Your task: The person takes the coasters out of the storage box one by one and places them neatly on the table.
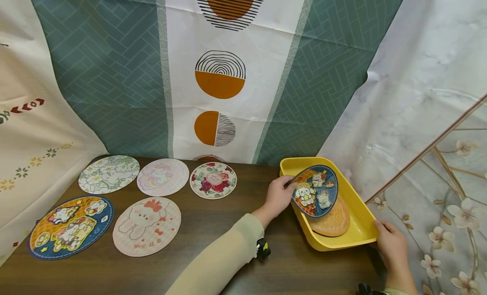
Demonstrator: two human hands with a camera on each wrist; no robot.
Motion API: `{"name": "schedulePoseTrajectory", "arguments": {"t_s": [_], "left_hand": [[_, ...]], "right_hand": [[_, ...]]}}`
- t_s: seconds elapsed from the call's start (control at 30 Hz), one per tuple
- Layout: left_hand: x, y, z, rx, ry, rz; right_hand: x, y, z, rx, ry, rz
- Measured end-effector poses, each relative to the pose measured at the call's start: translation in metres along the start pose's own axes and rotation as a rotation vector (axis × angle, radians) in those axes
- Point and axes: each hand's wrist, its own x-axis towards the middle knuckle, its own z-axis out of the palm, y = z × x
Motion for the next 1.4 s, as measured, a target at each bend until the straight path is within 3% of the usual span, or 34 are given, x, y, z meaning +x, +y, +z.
{"name": "schedulePoseTrajectory", "arguments": {"t_s": [0.3,0.47,0.97,1.4], "left_hand": [[-0.004,-0.005,-0.014,-0.159,0.020,-0.088],[-0.006,-0.005,-0.024,-0.171,0.025,-0.121],[-0.017,-0.004,-0.057,-0.253,0.036,-0.136],[-0.028,0.000,-0.084,-0.262,0.008,-0.179]], "right_hand": [[-0.001,0.000,-0.001,-0.001,-0.009,-0.003],[0.000,0.001,0.000,0.005,0.000,0.002],[-0.001,0.001,0.003,0.004,-0.003,0.006],[0.001,0.003,0.001,0.011,-0.004,-0.005]]}}
